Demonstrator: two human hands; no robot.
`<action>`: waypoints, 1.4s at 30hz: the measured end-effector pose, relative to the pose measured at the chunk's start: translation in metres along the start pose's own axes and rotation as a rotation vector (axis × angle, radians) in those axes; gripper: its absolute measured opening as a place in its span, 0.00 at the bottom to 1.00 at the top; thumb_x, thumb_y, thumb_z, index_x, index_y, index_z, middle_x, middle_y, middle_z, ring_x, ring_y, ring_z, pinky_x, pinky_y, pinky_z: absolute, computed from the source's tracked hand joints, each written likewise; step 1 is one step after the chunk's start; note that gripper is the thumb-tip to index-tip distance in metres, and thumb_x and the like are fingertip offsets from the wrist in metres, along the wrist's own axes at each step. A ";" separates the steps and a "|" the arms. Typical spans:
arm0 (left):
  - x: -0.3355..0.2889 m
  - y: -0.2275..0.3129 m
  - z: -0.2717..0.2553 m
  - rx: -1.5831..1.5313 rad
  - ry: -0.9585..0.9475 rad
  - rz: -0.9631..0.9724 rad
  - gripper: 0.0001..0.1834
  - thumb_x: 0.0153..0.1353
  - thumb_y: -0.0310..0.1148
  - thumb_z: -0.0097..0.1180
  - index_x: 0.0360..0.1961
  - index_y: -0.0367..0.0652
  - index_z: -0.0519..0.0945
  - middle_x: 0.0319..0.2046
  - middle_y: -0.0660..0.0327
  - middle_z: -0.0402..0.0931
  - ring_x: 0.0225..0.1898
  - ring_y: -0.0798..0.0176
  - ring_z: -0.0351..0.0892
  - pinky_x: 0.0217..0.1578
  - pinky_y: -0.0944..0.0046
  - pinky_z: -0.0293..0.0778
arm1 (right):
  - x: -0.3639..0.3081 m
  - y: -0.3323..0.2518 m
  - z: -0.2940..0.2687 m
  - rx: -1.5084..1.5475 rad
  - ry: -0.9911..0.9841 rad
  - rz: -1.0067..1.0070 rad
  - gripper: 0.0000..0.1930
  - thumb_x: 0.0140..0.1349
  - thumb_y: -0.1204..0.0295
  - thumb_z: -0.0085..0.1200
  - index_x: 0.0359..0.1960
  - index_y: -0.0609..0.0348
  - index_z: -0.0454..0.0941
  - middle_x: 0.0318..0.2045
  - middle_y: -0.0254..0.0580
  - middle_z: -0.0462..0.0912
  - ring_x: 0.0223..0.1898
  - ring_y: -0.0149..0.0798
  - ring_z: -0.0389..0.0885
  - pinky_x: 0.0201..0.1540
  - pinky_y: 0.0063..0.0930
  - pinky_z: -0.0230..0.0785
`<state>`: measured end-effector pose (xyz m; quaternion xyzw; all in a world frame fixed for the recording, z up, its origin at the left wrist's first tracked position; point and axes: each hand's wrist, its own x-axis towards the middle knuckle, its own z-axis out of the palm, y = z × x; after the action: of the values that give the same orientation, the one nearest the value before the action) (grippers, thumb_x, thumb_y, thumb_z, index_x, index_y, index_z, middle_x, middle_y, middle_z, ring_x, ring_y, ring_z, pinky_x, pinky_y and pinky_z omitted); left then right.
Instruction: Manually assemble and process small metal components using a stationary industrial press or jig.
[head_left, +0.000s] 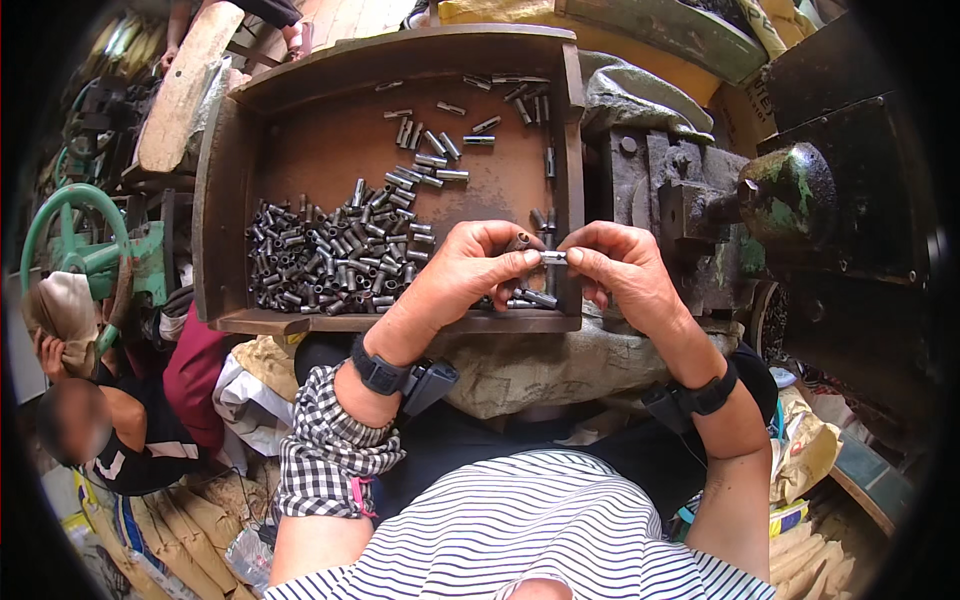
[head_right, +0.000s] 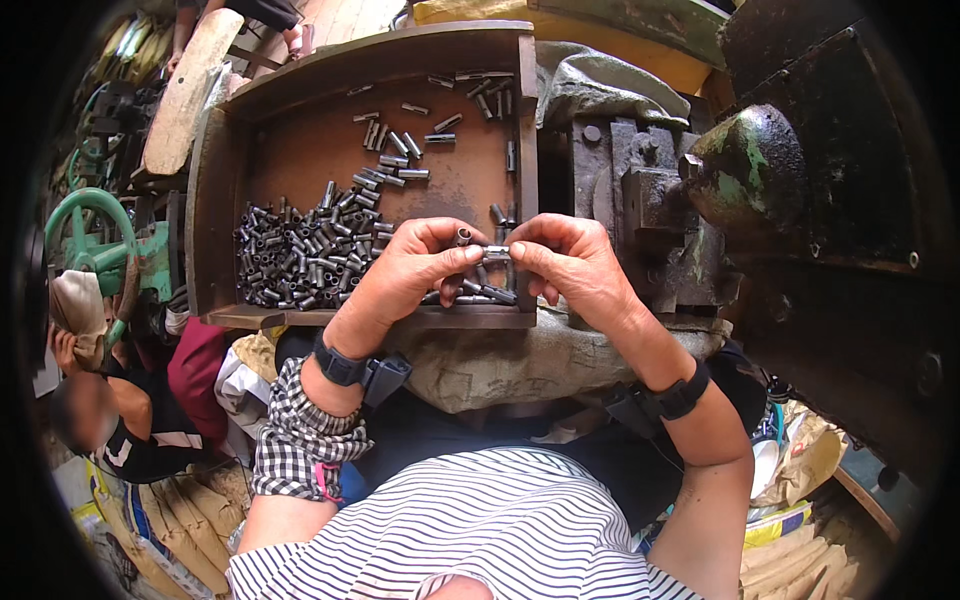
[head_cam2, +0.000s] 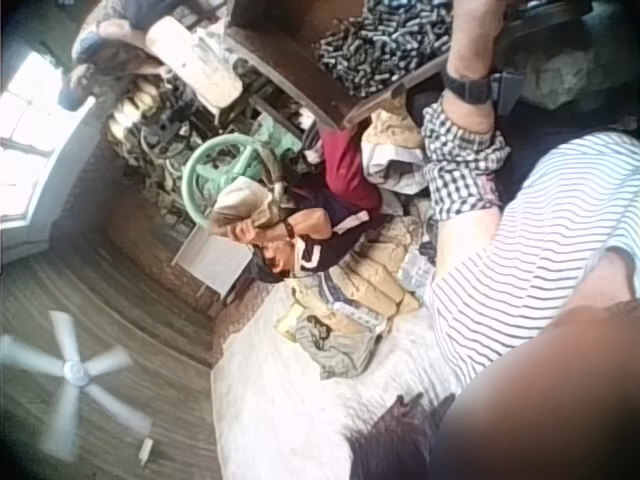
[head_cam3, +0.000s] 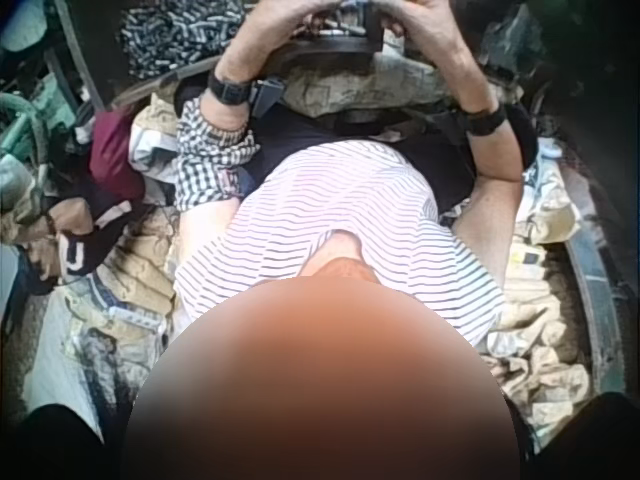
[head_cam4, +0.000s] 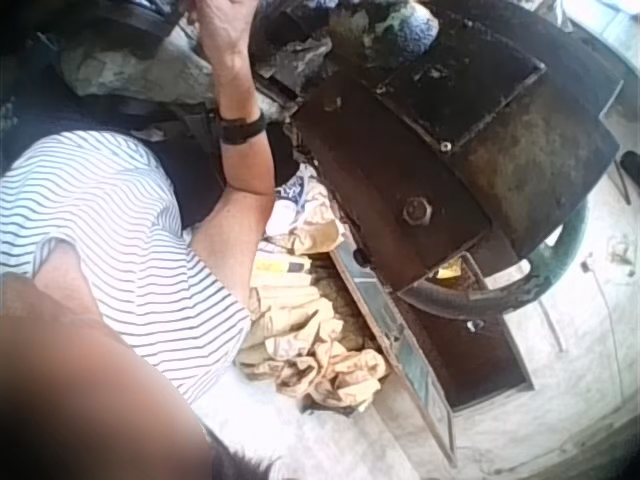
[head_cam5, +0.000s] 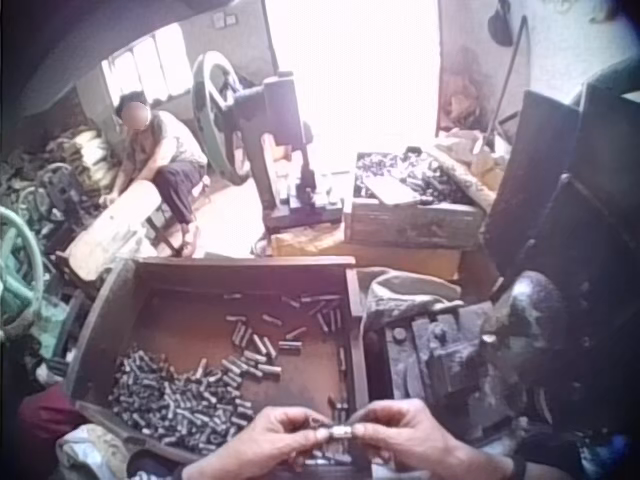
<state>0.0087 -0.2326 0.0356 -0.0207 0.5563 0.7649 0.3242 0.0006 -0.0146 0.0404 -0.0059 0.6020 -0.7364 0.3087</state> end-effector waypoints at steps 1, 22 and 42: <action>0.000 0.000 0.000 0.003 0.004 -0.008 0.11 0.60 0.33 0.55 0.40 0.37 0.77 0.24 0.66 0.76 0.18 0.79 0.71 0.18 0.80 0.69 | 0.000 -0.001 0.000 0.000 0.000 0.001 0.06 0.60 0.72 0.54 0.34 0.63 0.77 0.21 0.29 0.76 0.17 0.19 0.72 0.16 0.10 0.62; -0.002 -0.009 -0.002 0.908 0.109 0.577 0.17 0.58 0.23 0.51 0.50 0.34 0.69 0.33 0.53 0.77 0.32 0.59 0.81 0.28 0.67 0.76 | 0.026 -0.012 0.023 -0.763 0.246 -0.383 0.06 0.58 0.72 0.55 0.31 0.62 0.73 0.24 0.41 0.79 0.20 0.33 0.78 0.21 0.25 0.69; 0.003 -0.021 -0.006 1.462 0.200 0.329 0.11 0.49 0.31 0.59 0.28 0.37 0.70 0.28 0.49 0.73 0.32 0.43 0.76 0.32 0.50 0.74 | 0.083 -0.009 0.022 -1.843 0.203 -0.691 0.11 0.45 0.75 0.53 0.33 0.57 0.71 0.29 0.41 0.76 0.39 0.45 0.74 0.54 0.56 0.52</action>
<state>0.0150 -0.2326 0.0141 0.2134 0.9447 0.2341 0.0850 -0.0624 -0.0718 0.0245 -0.3559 0.9286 -0.0263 -0.1017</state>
